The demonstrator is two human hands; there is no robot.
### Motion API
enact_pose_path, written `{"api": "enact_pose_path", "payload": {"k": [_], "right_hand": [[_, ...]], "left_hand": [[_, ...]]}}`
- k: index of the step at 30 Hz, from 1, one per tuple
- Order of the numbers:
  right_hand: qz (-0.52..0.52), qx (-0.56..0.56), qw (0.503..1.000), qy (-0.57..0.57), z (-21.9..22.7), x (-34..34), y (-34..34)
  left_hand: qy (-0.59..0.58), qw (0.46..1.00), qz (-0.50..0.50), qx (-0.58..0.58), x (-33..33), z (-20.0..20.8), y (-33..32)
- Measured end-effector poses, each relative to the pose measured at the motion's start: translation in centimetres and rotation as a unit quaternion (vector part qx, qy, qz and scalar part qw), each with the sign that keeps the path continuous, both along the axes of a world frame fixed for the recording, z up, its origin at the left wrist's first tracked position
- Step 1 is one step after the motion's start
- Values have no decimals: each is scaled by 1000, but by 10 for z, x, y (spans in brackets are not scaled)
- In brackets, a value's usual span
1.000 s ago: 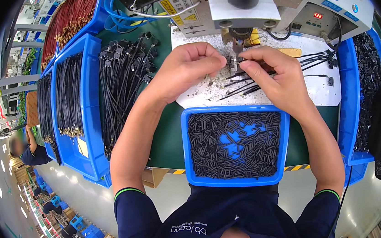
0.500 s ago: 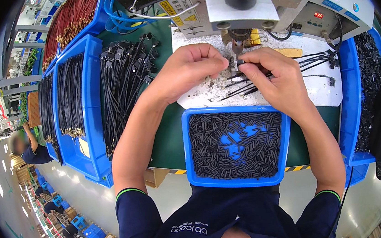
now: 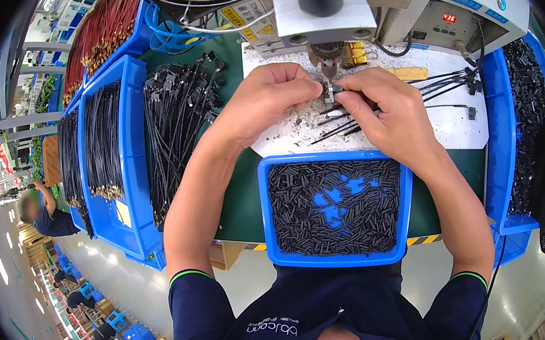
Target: The person assembles electronic components by sorting wires and pins from bins and pressing them into electronic connectors using a manual press.
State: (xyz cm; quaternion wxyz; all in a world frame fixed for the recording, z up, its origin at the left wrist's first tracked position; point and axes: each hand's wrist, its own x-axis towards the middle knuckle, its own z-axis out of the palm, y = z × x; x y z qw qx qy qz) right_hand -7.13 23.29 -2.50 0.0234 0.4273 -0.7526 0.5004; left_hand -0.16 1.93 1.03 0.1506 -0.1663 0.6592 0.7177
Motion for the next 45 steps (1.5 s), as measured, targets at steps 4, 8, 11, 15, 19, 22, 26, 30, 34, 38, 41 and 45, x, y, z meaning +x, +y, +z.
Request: {"api": "enact_pose_path", "payload": {"k": [4,8,11,15,19,22,26,30,34,38,41,45], "right_hand": [[-2,-7,1000,7,-1,0,-1],[0,2,1000,20,-1,0,1],[2,9,1000,24,-1,0,1],[0,8,999,35,-3,-1,2],[-4,-11,999,31,-2,0,-1],[-5,-15,999,30,-2,0,-1],[0,0,999,34,-2,-1,1],[0,11,999,36,-1,0,2],[-3,18,999,37,-1,0,3],[-4,16,999,38,-2,0,3],[-2,11,999,36,-3,0,2],[-1,7,1000,27,-2,0,2]], "left_hand": [[-3,1000,4,4,0,2,1],[-5,1000,4,2,0,2,1],[-6,1000,3,-2,0,2,2],[-11,1000,2,-7,-1,1,1],[0,1000,8,-9,0,1,2],[-1,1000,-10,-16,0,-1,0],[-4,1000,12,-24,1,1,3],[-5,999,18,-31,2,3,4],[-5,999,23,-23,2,4,6],[-6,1000,18,-16,1,2,4],[-13,999,24,-31,1,1,3],[-7,1000,8,-9,0,1,2]]}}
